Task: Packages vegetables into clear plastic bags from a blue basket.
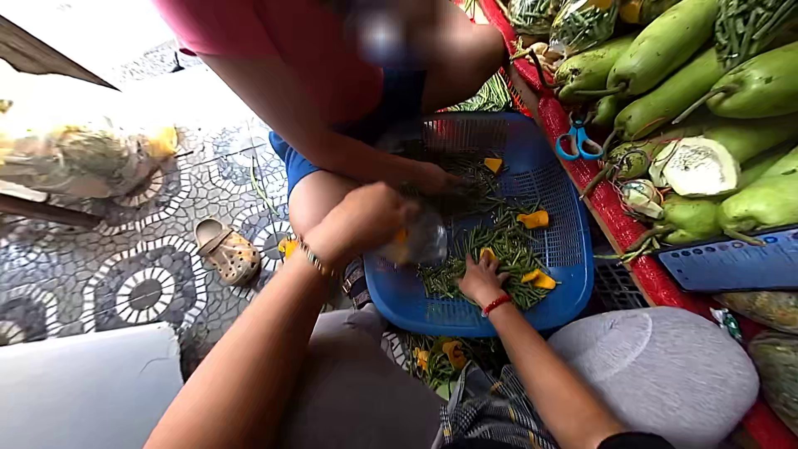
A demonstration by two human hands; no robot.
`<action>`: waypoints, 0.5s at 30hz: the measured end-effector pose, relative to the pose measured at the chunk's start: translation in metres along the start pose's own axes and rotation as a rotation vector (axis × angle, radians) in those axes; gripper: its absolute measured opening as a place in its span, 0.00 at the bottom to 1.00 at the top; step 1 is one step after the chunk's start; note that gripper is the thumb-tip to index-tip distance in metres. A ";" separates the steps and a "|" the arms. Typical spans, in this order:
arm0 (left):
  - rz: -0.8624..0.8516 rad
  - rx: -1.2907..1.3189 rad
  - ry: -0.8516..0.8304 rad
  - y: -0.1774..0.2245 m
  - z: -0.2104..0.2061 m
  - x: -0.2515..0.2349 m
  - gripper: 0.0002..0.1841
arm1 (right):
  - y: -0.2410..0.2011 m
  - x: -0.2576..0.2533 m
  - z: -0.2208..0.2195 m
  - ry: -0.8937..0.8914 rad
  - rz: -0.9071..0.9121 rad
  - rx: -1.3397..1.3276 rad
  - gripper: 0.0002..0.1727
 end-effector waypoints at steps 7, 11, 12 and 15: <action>-0.048 -0.070 -0.137 -0.019 -0.009 0.044 0.24 | -0.022 -0.088 0.110 0.360 0.298 -0.351 0.20; -0.096 -0.104 -0.081 -0.024 0.001 0.058 0.27 | -0.018 -0.152 0.136 0.557 0.474 -0.304 0.26; -0.126 -0.101 -0.029 -0.023 0.002 0.060 0.27 | -0.013 -0.170 0.139 0.585 0.468 -0.295 0.34; -0.181 -0.078 0.039 -0.020 0.006 0.062 0.26 | -0.004 -0.210 0.148 0.607 0.362 -0.289 0.48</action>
Point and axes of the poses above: each hand's wrist, its own x-axis away from the middle knuckle, its own z-axis out of the back of the hand, y = z × x, the point moved 8 cm from there along -x, towards the middle knuckle, and after that the axes turned 10 degrees about -x, right-handed, at the moved point
